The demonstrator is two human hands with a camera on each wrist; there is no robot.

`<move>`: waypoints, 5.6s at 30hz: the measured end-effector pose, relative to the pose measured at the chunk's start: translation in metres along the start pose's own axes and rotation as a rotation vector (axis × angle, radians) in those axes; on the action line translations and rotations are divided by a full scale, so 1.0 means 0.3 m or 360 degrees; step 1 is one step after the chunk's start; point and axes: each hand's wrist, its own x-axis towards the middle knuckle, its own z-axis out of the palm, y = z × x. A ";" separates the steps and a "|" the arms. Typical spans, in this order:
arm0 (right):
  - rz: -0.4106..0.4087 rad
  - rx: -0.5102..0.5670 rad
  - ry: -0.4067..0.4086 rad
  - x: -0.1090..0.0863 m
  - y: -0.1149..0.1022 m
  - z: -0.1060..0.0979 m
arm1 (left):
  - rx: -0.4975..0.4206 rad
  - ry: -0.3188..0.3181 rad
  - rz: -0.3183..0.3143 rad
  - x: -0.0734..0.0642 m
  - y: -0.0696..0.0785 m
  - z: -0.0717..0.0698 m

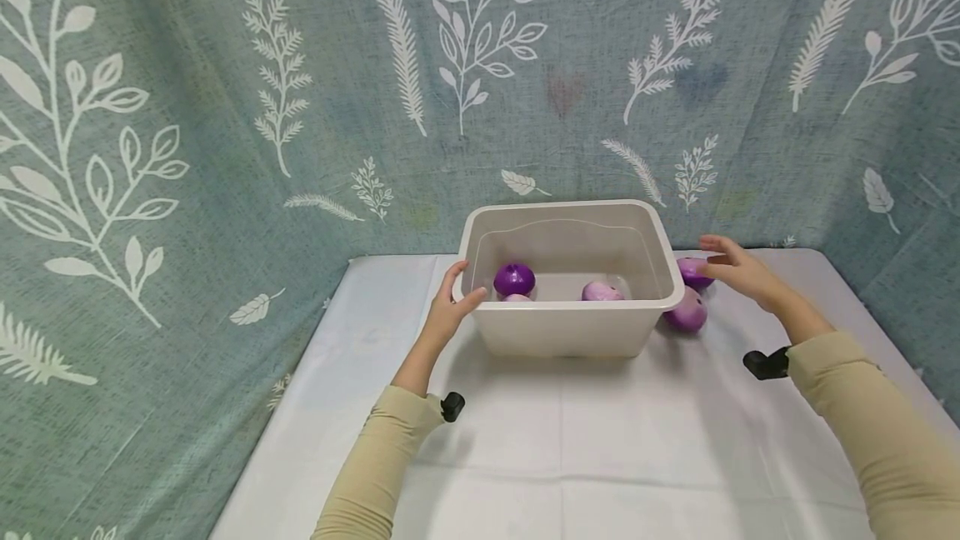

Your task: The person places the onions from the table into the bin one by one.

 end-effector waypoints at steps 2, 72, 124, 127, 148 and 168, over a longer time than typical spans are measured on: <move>-0.0009 -0.0018 -0.0028 -0.005 0.046 0.027 | 0.0006 -0.0005 -0.0005 -0.001 0.001 -0.001; 0.0283 -0.0041 0.0205 -0.022 0.101 -0.064 | -0.0010 -0.0072 -0.0058 -0.062 0.119 -0.010; -0.0057 -0.0086 0.0174 0.068 -0.310 -0.053 | -0.0015 -0.0015 -0.0038 -0.005 0.008 0.000; -0.0085 -0.0081 0.0157 0.080 -0.327 -0.031 | -0.0021 -0.0010 -0.0036 -0.005 0.007 0.000; -0.0264 -0.0139 -0.0103 0.145 -0.405 0.107 | -0.0035 0.0001 -0.0029 -0.009 0.014 0.001; -0.0085 -0.0061 0.0055 0.102 -0.278 -0.019 | -0.0001 -0.0002 -0.0035 -0.007 0.007 0.002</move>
